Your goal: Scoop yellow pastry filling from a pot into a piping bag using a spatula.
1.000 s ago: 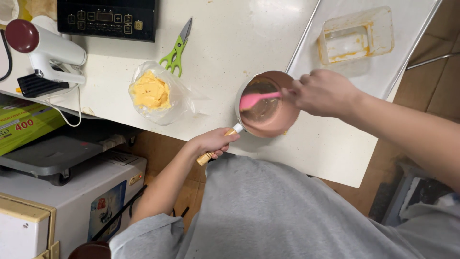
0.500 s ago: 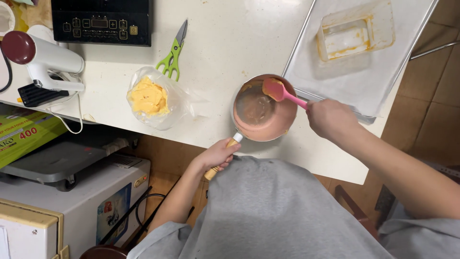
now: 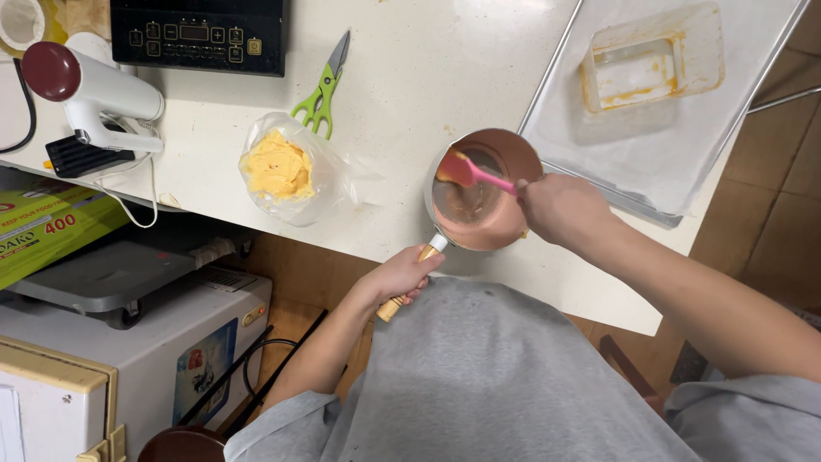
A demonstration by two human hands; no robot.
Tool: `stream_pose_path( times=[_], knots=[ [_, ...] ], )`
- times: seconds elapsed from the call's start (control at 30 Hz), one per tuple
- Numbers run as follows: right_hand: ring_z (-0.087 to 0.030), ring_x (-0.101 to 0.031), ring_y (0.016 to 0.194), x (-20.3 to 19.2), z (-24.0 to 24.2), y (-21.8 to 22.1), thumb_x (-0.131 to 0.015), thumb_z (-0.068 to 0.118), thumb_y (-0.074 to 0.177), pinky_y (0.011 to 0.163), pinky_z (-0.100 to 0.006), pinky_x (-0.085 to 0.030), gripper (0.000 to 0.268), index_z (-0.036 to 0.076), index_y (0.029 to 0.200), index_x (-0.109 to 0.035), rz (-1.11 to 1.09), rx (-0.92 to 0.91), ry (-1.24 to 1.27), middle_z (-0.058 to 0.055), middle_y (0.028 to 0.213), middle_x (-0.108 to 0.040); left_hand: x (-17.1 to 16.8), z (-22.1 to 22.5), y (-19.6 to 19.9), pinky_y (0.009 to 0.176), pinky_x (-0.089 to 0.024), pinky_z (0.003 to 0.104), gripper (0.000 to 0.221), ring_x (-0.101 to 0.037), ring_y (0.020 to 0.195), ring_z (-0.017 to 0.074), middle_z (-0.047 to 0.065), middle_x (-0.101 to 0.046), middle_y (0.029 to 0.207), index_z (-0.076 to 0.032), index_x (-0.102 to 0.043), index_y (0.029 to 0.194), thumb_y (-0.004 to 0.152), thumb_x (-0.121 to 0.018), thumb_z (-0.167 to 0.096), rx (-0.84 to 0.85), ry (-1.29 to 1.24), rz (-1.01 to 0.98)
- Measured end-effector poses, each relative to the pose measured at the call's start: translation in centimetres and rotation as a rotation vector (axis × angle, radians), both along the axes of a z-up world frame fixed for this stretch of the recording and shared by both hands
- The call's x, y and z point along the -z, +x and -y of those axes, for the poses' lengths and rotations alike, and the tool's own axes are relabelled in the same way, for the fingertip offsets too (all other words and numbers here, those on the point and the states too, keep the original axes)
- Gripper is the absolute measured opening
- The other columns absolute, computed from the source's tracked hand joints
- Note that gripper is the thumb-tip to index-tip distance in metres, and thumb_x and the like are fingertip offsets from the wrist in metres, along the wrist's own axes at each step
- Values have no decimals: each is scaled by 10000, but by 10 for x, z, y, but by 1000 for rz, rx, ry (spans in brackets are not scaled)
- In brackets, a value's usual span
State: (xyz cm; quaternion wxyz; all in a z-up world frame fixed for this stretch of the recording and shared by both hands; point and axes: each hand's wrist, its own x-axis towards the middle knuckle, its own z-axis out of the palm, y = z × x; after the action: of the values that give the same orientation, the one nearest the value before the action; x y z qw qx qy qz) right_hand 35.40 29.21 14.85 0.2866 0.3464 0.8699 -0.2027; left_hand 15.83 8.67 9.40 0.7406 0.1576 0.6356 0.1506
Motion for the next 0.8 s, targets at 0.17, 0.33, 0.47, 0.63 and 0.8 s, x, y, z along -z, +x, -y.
stream_pose_path(
  times=[0.17, 0.33, 0.47, 0.63, 0.8],
  knots=[
    [-334, -717, 857, 22, 2, 24, -451, 295, 1048, 743, -498, -578, 301, 100, 1108, -673, -48, -167, -25, -112, 908, -723, 11, 2, -6, 350, -351, 245, 307, -365, 413, 54, -32, -420, 616, -83, -501, 1124, 1026, -533, -372, -21, -16, 40],
    [-297, -699, 884, -4, -15, 65, -517, 376, 957, 765, -478, -567, 370, 294, 1270, -698, -49, -179, -136, -74, 910, -719, 31, 10, -19, 343, -340, 238, 308, -351, 411, 43, -38, -409, 599, -78, -492, 1113, 1030, -549, -370, -47, -15, 93],
    [-295, -705, 768, 15, -23, 114, -631, 352, 937, 725, -437, -565, 358, 245, 1267, -722, -221, -4, -165, -79, 881, -760, 45, 13, -26, 361, -321, 227, 325, -345, 417, 39, -49, -407, 592, -94, -537, 1127, 1028, -549, -404, -62, -22, 134],
    [-313, -683, 697, 42, -3, 125, -690, 270, 920, 670, -414, -570, 353, 180, 1258, -740, -335, 364, -329, -103, 814, -731, 66, 19, -32, 371, -315, 243, 335, -345, 422, 53, -43, -422, 591, -87, -554, 1123, 1024, -552, -407, -97, 0, 180],
    [-328, -703, 807, -6, 13, 54, -558, 358, 1033, 756, -467, -554, 291, 185, 1192, -729, -56, 160, -65, -142, 836, -741, 77, 24, -32, 370, -369, 278, 356, -426, 426, 79, -15, -477, 595, -31, -528, 1086, 1045, -589, -380, -46, 126, 107]
  ],
)
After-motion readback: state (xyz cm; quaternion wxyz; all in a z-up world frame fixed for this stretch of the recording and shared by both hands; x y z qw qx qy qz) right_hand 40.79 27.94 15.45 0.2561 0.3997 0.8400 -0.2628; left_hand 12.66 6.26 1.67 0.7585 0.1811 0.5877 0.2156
